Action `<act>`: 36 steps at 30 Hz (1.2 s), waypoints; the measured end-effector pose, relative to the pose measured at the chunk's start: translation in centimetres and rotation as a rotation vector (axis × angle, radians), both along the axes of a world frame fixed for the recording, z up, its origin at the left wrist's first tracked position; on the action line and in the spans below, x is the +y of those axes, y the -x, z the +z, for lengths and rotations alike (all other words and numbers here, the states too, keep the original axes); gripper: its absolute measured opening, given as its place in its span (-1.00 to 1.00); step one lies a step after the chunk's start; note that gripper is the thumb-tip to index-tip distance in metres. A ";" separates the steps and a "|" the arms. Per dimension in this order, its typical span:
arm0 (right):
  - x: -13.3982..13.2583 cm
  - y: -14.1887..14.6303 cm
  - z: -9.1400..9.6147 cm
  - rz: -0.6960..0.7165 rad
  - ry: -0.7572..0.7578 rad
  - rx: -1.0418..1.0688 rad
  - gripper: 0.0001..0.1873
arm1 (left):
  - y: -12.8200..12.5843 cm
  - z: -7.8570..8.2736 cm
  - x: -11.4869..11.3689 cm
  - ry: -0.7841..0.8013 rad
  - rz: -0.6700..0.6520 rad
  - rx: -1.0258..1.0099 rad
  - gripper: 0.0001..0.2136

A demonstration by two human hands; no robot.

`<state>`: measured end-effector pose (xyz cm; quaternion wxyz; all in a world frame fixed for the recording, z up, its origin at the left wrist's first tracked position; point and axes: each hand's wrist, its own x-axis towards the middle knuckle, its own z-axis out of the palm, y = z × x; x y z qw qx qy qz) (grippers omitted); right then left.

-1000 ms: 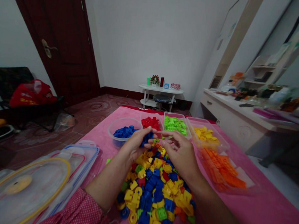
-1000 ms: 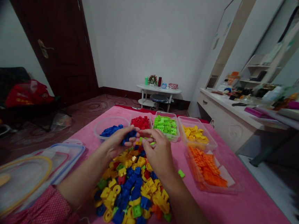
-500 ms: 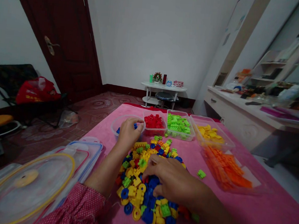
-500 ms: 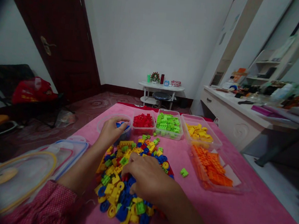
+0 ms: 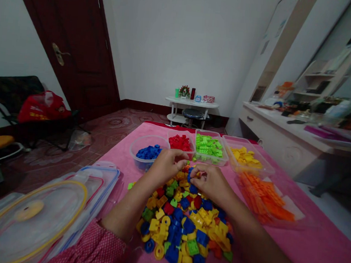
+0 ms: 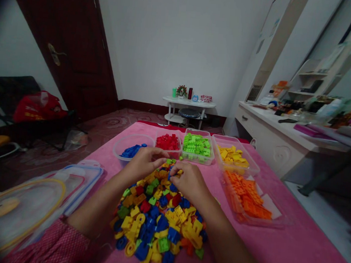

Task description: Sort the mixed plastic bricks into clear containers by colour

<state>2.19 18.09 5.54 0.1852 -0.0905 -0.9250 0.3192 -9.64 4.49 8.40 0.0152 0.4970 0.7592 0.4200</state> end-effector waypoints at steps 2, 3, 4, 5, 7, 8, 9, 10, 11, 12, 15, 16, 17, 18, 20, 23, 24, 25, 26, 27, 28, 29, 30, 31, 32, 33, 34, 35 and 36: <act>0.5 -0.1 0.2 -0.039 0.030 -0.002 -0.91 | -0.2 -0.4 0.1 0.102 -0.060 0.039 -0.80; 0.8 -0.3 0.4 -0.055 0.038 -0.007 -0.91 | -0.2 -0.7 0.1 0.153 -0.067 0.073 -0.80; 1.0 -0.4 0.6 -0.066 0.042 -0.016 -0.90 | -0.3 -0.9 0.0 0.203 -0.069 0.110 -0.79; 1.1 -0.6 0.9 -0.069 0.046 -0.026 -0.89 | -0.4 -1.1 0.0 0.254 -0.073 0.143 -0.78; 1.2 -0.9 1.5 -0.048 0.042 -0.055 -0.84 | -0.7 -1.4 0.0 0.342 -0.092 0.209 -0.76; 1.2 -1.1 1.8 -0.024 0.028 -0.075 -0.81 | -1.0 -1.4 0.0 0.374 -0.104 0.244 -0.75; 1.2 -1.3 2.0 0.009 0.005 -0.099 -0.78 | -1.2 -1.4 0.0 0.397 -0.114 0.279 -0.74; 1.1 -1.4 2.1 0.045 -0.026 -0.125 -0.74 | -1.5 -1.4 0.0 0.415 -0.119 0.312 -0.73; 1.0 -1.6 2.0 0.076 -0.061 -0.149 -0.70 | -1.7 -1.3 0.1 0.433 -0.120 0.340 -0.73; 0.9 -1.7 1.9 0.102 -0.096 -0.170 -0.68 | -2.0 -1.3 0.1 0.449 -0.119 0.359 -0.72; 0.3 -1.8 1.3 0.113 -0.185 -0.216 -0.69 | -2.5 -1.1 0.2 0.467 -0.104 0.369 -0.74; 0.1 -1.8 1.1 0.094 -0.211 -0.232 -0.72 | -2.6 -1.0 0.2 0.463 -0.097 0.361 -0.75; -0.2 -1.8 1.0 0.072 -0.236 -0.247 -0.74 | -2.6 -1.0 0.1 0.458 -0.090 0.349 -0.74; -0.5 -1.8 0.9 0.052 -0.260 -0.261 -0.75 | -2.7 -0.9 0.1 0.457 -0.082 0.333 -0.74; -0.9 -1.9 0.9 0.023 -0.290 -0.276 -0.74 | -2.8 -0.8 0.1 0.468 -0.066 0.296 -0.74; -1.0 -1.9 1.0 0.009 -0.310 -0.295 -0.73 | -2.9 -0.5 0.2 0.472 -0.054 0.262 -0.74; -0.9 -1.9 1.0 0.010 -0.314 -0.303 -0.74 | -2.9 -0.5 0.2 0.472 -0.055 0.257 -0.74; -0.8 -1.8 0.9 0.010 -0.319 -0.309 -0.75 | -3.0 -0.4 0.2 0.471 -0.062 0.250 -0.74; -0.8 -1.8 0.8 0.013 -0.326 -0.312 -0.76 | -3.0 -0.4 0.2 0.468 -0.072 0.240 -0.73; -0.7 -1.8 0.6 0.015 -0.334 -0.308 -0.76 | -3.0 -0.3 0.2 0.461 -0.081 0.223 -0.73; -0.7 -1.8 0.5 0.013 -0.346 -0.300 -0.76 | -3.0 -0.4 0.2 0.446 -0.086 0.201 -0.73; -0.7 -1.7 0.3 0.009 -0.359 -0.293 -0.76 | -2.9 -0.4 0.3 0.425 -0.087 0.178 -0.74; -0.7 -1.7 0.2 0.002 -0.370 -0.288 -0.76 | -2.8 -0.5 0.3 0.402 -0.090 0.158 -0.74; -0.8 -1.6 0.1 -0.007 -0.376 -0.284 -0.77 | -2.7 -0.6 0.3 0.384 -0.096 0.144 -0.76; -0.8 -1.6 0.1 -0.016 -0.377 -0.285 -0.78 | -2.6 -0.7 0.3 0.368 -0.107 0.134 -0.77; -0.8 -1.5 0.1 -0.025 -0.371 -0.290 -0.79 | -2.5 -0.8 0.3 0.351 -0.125 0.125 -0.79; -0.7 -1.5 0.2 -0.026 -0.361 -0.297 -0.82 | -2.3 -1.0 0.4 0.329 -0.147 0.109 -0.80; -0.6 -1.5 0.5 -0.022 -0.348 -0.300 -0.85 | -2.2 -1.1 0.4 0.302 -0.168 0.078 -0.79; -0.4 -1.6 0.8 -0.017 -0.335 -0.297 -0.87 | -2.1 -1.3 0.6 0.269 -0.185 0.029 -0.75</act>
